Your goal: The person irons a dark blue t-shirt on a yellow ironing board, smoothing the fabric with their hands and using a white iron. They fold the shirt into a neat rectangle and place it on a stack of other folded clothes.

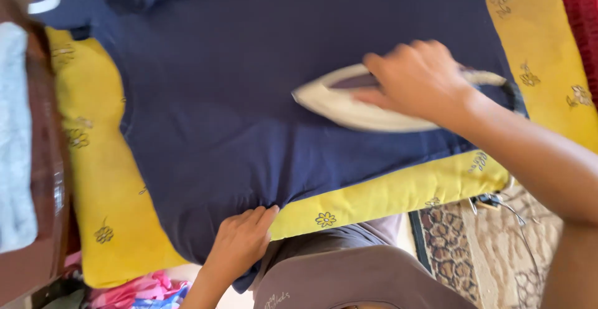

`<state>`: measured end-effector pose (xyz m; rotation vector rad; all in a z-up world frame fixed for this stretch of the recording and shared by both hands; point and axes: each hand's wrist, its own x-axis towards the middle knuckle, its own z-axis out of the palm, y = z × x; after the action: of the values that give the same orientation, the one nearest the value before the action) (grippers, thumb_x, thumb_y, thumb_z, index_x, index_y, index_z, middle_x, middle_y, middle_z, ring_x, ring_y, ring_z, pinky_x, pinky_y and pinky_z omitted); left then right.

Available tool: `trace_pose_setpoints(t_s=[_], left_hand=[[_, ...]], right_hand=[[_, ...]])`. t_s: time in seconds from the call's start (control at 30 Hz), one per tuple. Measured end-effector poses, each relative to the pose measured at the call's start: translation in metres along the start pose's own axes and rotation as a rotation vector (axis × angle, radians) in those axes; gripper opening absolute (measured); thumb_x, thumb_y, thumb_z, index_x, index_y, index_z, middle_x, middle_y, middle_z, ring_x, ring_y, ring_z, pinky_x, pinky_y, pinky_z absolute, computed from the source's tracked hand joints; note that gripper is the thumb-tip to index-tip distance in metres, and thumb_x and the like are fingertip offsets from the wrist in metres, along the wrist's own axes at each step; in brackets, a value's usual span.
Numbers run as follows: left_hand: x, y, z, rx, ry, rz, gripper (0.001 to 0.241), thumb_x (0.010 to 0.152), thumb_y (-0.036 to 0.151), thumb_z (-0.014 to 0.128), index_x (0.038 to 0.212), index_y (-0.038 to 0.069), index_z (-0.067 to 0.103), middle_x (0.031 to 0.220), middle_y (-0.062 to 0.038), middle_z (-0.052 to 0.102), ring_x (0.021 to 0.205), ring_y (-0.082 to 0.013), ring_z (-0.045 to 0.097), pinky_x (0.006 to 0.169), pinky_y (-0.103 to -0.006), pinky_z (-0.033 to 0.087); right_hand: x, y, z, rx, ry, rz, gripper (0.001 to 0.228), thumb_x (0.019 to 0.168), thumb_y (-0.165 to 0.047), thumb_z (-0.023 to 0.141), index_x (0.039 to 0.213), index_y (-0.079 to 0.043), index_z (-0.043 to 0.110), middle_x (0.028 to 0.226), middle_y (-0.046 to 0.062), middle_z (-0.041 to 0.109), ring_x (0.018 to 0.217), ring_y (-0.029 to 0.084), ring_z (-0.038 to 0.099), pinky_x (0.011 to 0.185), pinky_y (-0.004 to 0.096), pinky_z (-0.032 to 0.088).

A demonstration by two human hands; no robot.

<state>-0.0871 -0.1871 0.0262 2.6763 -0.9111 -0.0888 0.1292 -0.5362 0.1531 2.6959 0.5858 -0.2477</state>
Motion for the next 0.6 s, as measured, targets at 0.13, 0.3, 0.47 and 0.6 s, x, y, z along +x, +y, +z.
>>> trace_pose_setpoints(t_s=[0.13,0.3,0.47,0.6], left_hand=[[0.000,0.005,-0.002,0.000,0.040,-0.046,0.047,0.070,0.002,0.059,0.116,0.009,0.066,0.078,-0.003,0.063,0.064,-0.0273,0.065,0.050,-0.0452,0.050],[-0.007,-0.001,-0.029,-0.404,-0.008,-0.187,0.053,0.082,0.020,0.062,0.135,0.015,0.065,0.080,0.000,0.071,0.074,-0.0231,0.069,0.067,-0.0409,0.051],[-0.033,-0.060,-0.064,-0.093,0.398,-0.647,0.038,0.099,0.033,0.064,0.131,0.012,0.067,0.114,-0.006,0.069,0.104,-0.0284,0.067,0.090,-0.0430,0.049],[-0.053,-0.105,-0.051,0.224,0.499,-0.952,0.052,0.105,0.044,0.066,0.133,0.000,0.066,0.101,-0.016,0.063,0.098,-0.0396,0.061,0.082,-0.0537,0.048]], right_hand=[[0.059,-0.044,-0.016,0.097,0.027,-0.099,0.057,0.094,-0.074,0.061,0.103,-0.019,0.072,0.087,0.014,0.077,0.084,0.043,0.075,0.064,0.051,0.057],[-0.014,-0.101,-0.013,-0.053,0.193,-0.496,0.050,0.092,-0.073,0.056,0.083,-0.027,0.074,0.072,0.002,0.074,0.064,0.027,0.076,0.050,0.040,0.054],[-0.076,-0.090,0.016,-0.128,0.009,-0.522,0.060,0.095,-0.082,0.046,0.093,-0.024,0.063,0.059,-0.002,0.065,0.051,0.027,0.069,0.041,0.042,0.043],[-0.045,-0.050,-0.039,-0.021,-0.533,0.110,0.068,0.092,-0.085,0.025,0.118,-0.031,0.058,0.098,0.010,0.079,0.100,0.033,0.077,0.081,0.044,0.061]])
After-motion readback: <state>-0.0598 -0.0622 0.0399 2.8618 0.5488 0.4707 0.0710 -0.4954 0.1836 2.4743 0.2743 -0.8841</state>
